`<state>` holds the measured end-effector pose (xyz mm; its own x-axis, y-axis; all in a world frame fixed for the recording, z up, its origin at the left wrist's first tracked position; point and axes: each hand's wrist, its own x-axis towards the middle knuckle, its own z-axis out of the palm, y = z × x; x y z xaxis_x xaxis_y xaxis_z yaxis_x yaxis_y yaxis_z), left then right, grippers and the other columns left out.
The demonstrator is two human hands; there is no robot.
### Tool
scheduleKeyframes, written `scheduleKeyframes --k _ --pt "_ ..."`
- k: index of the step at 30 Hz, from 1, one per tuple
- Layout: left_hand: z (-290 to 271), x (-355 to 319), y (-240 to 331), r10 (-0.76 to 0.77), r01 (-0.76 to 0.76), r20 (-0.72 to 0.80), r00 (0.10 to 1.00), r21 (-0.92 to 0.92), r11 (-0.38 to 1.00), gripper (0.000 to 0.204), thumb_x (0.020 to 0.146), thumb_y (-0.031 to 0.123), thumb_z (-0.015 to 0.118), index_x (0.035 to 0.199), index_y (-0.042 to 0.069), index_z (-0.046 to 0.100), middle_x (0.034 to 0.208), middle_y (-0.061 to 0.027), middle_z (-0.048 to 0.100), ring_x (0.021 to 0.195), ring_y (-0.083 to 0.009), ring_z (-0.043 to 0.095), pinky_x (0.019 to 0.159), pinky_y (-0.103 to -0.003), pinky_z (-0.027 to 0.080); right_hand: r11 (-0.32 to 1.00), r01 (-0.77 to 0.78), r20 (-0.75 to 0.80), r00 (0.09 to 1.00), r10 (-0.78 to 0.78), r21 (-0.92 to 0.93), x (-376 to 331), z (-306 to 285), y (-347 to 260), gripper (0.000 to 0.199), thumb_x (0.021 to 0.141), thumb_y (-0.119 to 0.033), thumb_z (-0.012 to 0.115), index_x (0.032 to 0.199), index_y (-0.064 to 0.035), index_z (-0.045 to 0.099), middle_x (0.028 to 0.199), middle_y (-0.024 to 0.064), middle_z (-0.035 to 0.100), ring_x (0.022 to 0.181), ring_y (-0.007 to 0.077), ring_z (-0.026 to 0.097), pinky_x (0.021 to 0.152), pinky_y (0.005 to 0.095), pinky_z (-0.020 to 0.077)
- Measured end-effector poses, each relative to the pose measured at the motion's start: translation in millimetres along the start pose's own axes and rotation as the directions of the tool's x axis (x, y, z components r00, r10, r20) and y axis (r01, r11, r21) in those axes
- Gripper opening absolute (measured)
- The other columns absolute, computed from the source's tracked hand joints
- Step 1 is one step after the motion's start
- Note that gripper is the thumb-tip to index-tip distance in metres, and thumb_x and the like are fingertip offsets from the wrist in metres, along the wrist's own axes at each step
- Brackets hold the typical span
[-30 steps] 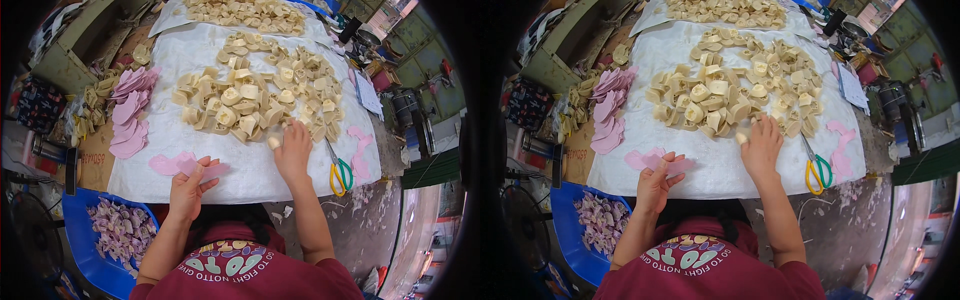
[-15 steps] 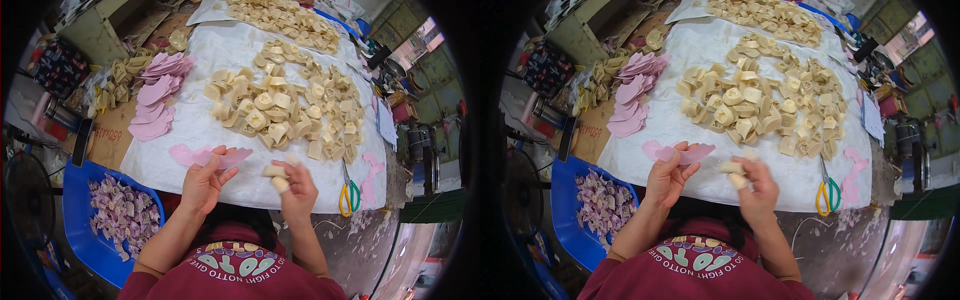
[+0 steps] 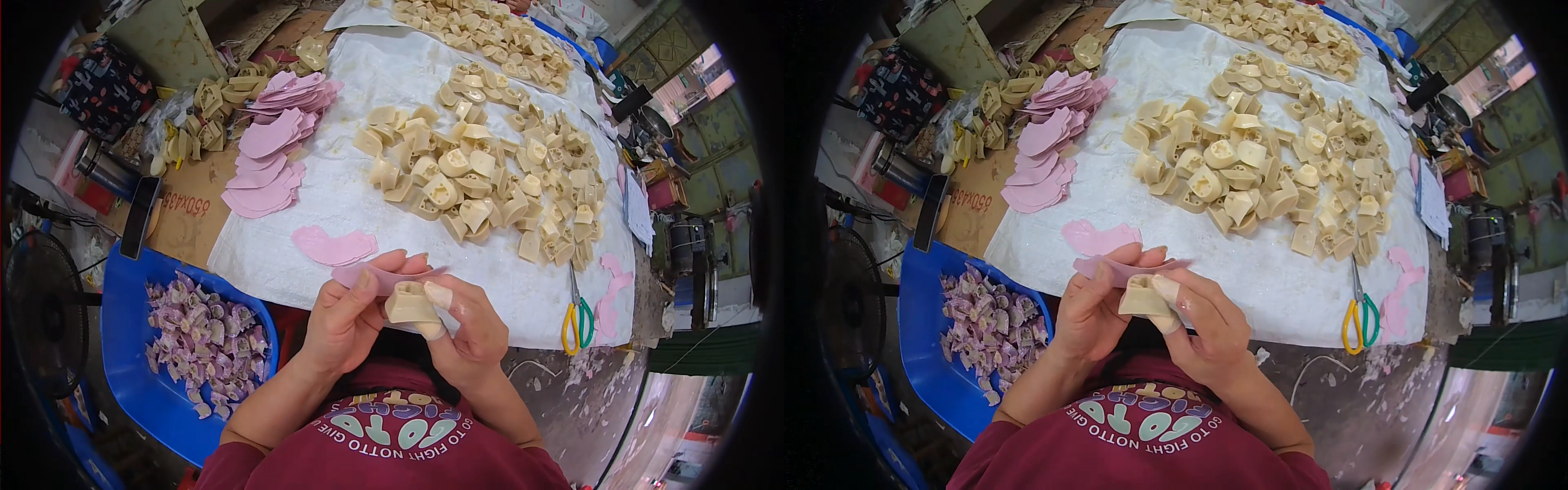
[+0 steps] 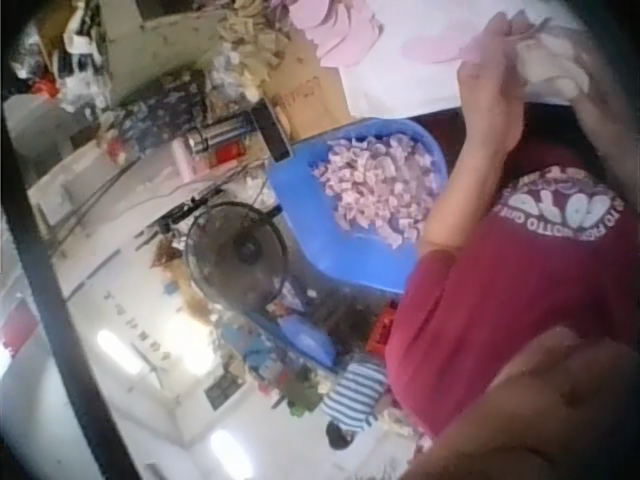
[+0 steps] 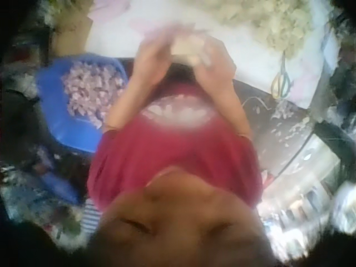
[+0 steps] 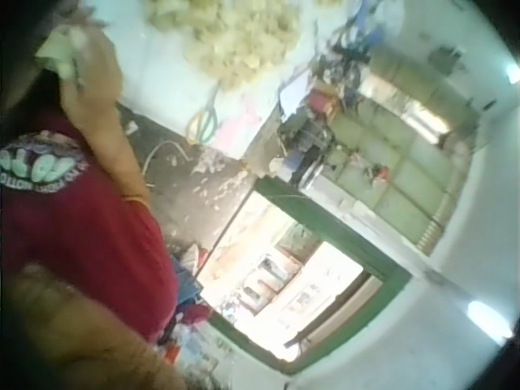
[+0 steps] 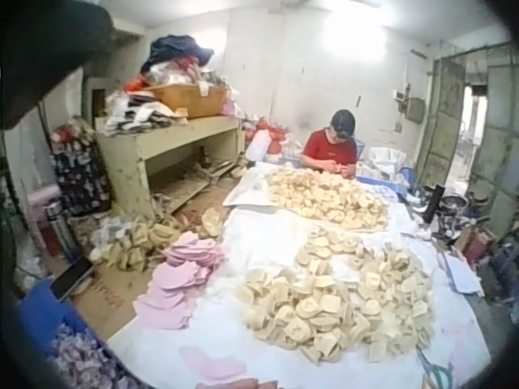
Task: The person wraps small, beige, heart-shaped items with pink, glittery paper. They pick up a heart-shaped item and a pink paper, wrap the paper around the item, and place the finished product into a blue bin. The process is repeated continuously throughout the video.
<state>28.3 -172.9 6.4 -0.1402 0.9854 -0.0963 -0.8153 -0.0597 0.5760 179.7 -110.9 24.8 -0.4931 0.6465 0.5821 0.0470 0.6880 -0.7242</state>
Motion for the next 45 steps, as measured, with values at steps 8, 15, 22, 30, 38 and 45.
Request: scheduleKeyframes --k 8,15,22,30,38,45 --pt "6.8 -4.0 0.9 0.029 -0.030 0.052 0.998 0.020 0.999 0.043 0.100 0.030 0.046 0.132 0.002 0.049 0.129 -0.0231 0.055 0.121 -0.0317 0.054 0.103 -0.044 0.043 0.993 0.117 -0.020 0.993 -0.117 -0.008 0.5 0.2 4.5 0.036 0.068 0.008 0.071 0.102 -0.0002 0.059 0.107 0.0163 0.065 0.097 0.0314 0.064 0.081 0.0369 0.0535" --pt "7.7 -3.4 2.7 0.006 -0.004 0.103 0.995 -0.018 1.000 0.045 0.102 0.028 0.042 0.135 -0.002 0.044 0.132 -0.0224 0.053 0.124 -0.0280 0.052 0.104 -0.041 0.042 0.991 0.131 -0.034 0.991 -0.132 -0.011 2.3 -0.8 2.5 0.037 0.068 0.007 0.071 0.102 -0.0012 0.058 0.107 0.0141 0.066 0.097 0.0325 0.064 0.081 0.0381 0.0533" --pt "12.4 -3.7 6.0 -0.006 0.009 0.084 0.996 -0.034 0.999 0.046 0.102 0.029 0.040 0.136 -0.003 0.042 0.132 -0.0231 0.052 0.124 -0.0283 0.052 0.104 -0.041 0.042 0.992 0.122 -0.024 0.992 -0.123 -0.016 4.4 -3.0 2.0 0.035 0.069 0.005 0.072 0.101 -0.0015 0.059 0.106 0.0144 0.066 0.096 0.0319 0.065 0.080 0.0372 0.0535" --pt "18.7 -4.1 8.2 0.025 -0.023 -0.008 1.000 0.124 0.992 0.039 0.100 0.025 0.047 0.127 -0.003 0.053 0.124 -0.0212 0.059 0.116 -0.0254 0.057 0.100 -0.038 0.044 0.964 0.201 -0.007 0.979 -0.205 -0.175 13.2 -5.1 7.2 0.034 0.068 0.000 0.073 0.099 -0.0043 0.060 0.098 0.0097 0.065 0.087 0.0289 0.059 0.075 0.0382 0.0478" --pt "12.4 -2.6 9.2 0.183 -0.095 -0.113 0.977 0.535 0.840 0.025 0.094 0.011 0.059 0.112 -0.005 0.065 0.104 -0.0128 0.069 0.100 -0.0128 0.061 0.092 -0.028 0.046 0.907 0.226 0.133 0.973 -0.190 -0.356 18.3 -18.0 12.1 0.032 0.063 -0.004 0.069 0.093 -0.0053 0.059 0.094 0.0071 0.063 0.085 0.0270 0.056 0.076 0.0392 0.0377" --pt "9.4 -2.1 6.7 0.023 0.042 -0.151 0.988 0.415 0.909 0.024 0.093 0.010 0.059 0.111 -0.006 0.066 0.111 -0.0167 0.066 0.102 -0.0173 0.062 0.093 -0.030 0.047 0.893 0.172 0.216 0.972 -0.086 -0.416 18.8 -21.6 7.2 0.031 0.062 -0.005 0.067 0.091 -0.0042 0.058 0.088 0.0074 0.057 0.084 0.0270 0.053 0.074 0.0395 0.0364"
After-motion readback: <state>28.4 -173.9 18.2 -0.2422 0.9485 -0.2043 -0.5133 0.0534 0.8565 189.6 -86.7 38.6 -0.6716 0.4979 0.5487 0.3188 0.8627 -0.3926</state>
